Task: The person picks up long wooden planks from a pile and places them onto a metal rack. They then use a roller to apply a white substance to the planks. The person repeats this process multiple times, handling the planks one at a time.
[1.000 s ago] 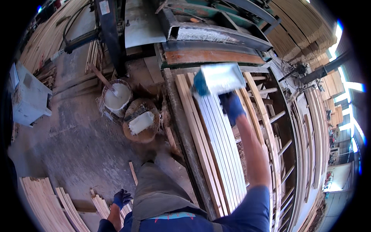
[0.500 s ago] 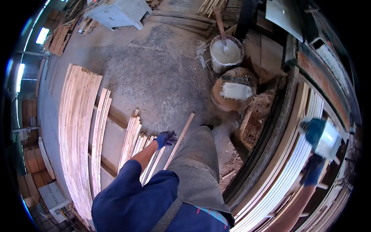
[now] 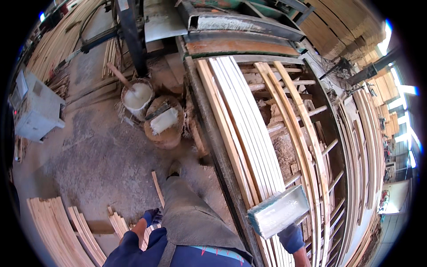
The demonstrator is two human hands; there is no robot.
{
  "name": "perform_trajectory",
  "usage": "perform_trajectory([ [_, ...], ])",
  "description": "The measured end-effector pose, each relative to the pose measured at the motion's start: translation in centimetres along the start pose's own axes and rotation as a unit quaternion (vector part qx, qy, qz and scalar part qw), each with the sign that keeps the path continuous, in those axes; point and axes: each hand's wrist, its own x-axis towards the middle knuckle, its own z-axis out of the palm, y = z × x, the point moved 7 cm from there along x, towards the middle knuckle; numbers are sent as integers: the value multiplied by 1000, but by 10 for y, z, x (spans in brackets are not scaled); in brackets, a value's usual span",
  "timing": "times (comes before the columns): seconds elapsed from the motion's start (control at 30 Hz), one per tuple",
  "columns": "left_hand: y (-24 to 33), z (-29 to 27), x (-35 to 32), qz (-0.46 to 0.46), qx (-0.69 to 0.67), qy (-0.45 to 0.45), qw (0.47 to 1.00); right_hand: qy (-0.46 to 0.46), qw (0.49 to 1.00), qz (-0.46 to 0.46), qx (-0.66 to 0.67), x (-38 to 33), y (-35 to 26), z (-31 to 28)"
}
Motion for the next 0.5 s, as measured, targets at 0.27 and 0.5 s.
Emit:
perform_trajectory([
  [0.27, 118, -56, -15, 94, -206, -15, 974, 126, 967, -202, -95, 204, -218, -26],
  [0.5, 160, -81, -20, 135, -254, -45, 957, 184, 958, -219, 24, 447, -458, -74],
])
